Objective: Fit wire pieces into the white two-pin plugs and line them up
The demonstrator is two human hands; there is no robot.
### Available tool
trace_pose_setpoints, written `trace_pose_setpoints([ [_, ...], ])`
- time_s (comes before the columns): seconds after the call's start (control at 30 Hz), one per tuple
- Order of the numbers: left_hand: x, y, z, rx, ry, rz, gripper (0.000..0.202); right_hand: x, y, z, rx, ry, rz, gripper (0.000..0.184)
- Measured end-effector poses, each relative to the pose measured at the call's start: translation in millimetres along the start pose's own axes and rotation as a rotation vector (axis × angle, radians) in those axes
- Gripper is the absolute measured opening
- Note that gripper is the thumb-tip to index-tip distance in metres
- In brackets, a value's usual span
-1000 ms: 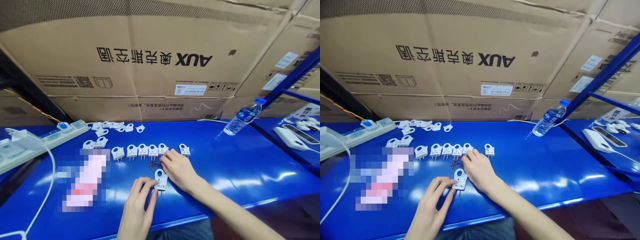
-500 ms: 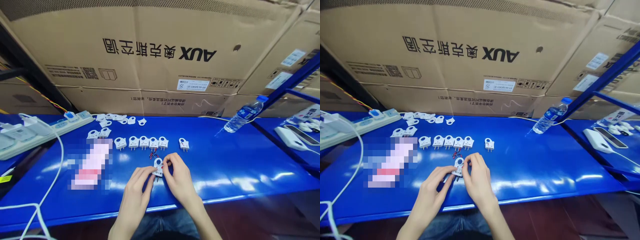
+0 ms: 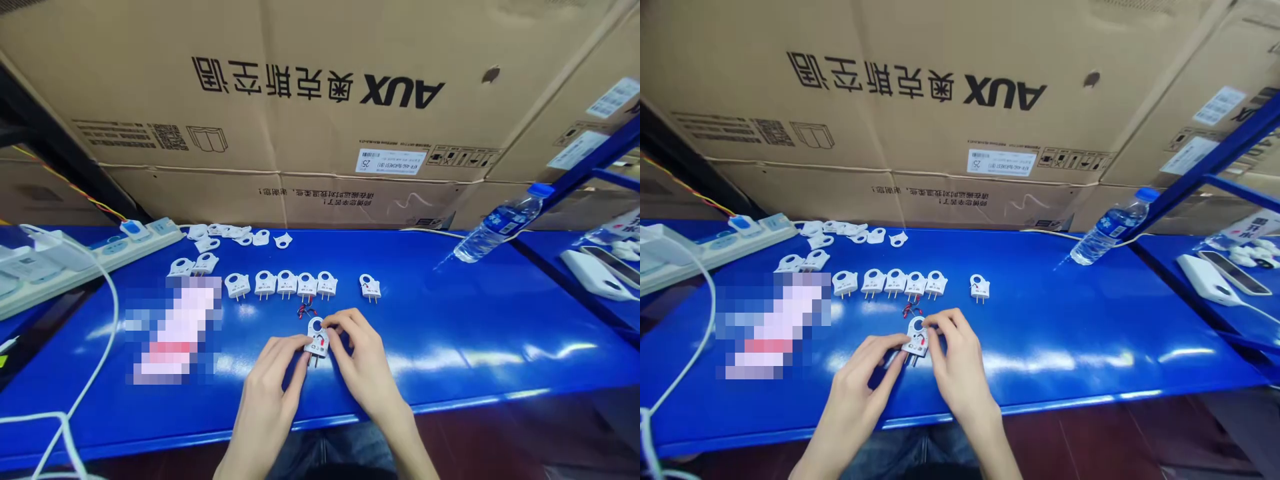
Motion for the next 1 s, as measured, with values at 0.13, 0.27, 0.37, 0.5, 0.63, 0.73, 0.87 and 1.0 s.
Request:
trace_pose_setpoints([
  [0.13, -0.4, -3, 1, 0.006, 0.006, -0.002, 0.021, -1, 3, -3, 0.0, 0.028, -0.004, 0.015],
  [0.27, 1.1, -5, 2, 0.022, 0.023, -0.006, 0.024, 1, 3, -7, -0.007, 0.02, -0.017, 0.014],
  [0.37, 1.8, -6, 2, 0.03, 0.024, -0.002, 0.027, 3, 2, -8, -0.014, 0.034, -0.034, 0.017],
  [0.5, 0.4, -4, 2, 0.041, -0.007, 0.027, 0.025, 5, 5, -8, -0.061, 0.052, -0.107, 0.021],
  [0.63, 1.3, -2, 4, 0.077, -0.008, 0.074, 0.023, 6, 10, -6, -0.113, 0.046, -0.166, 0.023],
  [0.73, -0.1, -1, 4, 0.092, -0.021, 0.088, 0.022, 6, 12, -5, -0.12, 0.055, -0.191, 0.021],
  [0.87, -0.2, -2, 3, 0.099, -0.022, 0.077, 0.022, 7, 11, -2, -0.103, 0.112, -0.196, 0.018],
  [1.0, -0.4, -3, 3, 0.109, -0.016, 0.06, 0.023, 6, 10, 2, -0.098, 0.128, -0.162, 0.015],
])
Point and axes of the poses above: each hand's wrist, its own z-axis towards the middle knuckle, its own x-axis out of the palm, y = z × x, the point moved 10 cm from there along z, towards the middle knuckle, and after that the axes turned 4 degrees about y, right-handed, at the moved point
